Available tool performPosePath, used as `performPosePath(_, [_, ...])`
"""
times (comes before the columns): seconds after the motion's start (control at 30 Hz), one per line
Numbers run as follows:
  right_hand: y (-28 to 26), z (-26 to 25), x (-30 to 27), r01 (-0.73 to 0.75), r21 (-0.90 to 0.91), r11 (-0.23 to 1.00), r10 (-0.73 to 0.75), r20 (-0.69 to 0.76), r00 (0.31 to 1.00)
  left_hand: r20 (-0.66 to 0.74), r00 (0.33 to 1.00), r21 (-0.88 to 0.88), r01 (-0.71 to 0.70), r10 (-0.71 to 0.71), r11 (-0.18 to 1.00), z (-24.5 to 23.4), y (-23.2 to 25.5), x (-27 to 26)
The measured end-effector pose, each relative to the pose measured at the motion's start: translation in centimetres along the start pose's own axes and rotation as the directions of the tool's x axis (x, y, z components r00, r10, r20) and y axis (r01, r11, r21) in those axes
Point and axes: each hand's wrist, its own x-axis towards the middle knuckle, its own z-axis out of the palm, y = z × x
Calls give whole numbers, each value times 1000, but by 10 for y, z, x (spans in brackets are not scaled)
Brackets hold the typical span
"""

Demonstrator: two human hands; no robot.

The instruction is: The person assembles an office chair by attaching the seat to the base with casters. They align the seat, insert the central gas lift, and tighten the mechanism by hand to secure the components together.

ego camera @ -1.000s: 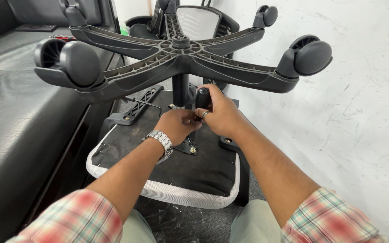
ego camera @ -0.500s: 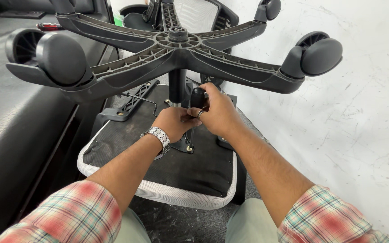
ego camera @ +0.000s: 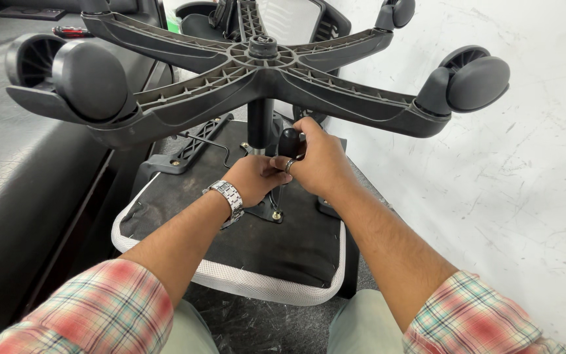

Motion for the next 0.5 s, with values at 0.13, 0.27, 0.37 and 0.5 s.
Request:
performPosePath(0.13, [2,1,0,-2,-18,1000,2,12,1000,18,999,-58,-27,28,998,1,-5,2])
performPosePath(0.27, [6,3,3,95,46,994,-98,67,993,10,998,-49,-69,69,996,1,-9,3])
performPosePath(0.37, [12,3,5,137,81,987,-147,123,982,21,999,-9,-47,47,999,-2,-8,3])
performPosePath(0.5, [17,4,6,220,164,962,-242,125,962,38,998,24,-49,48,999,-6,-4,2])
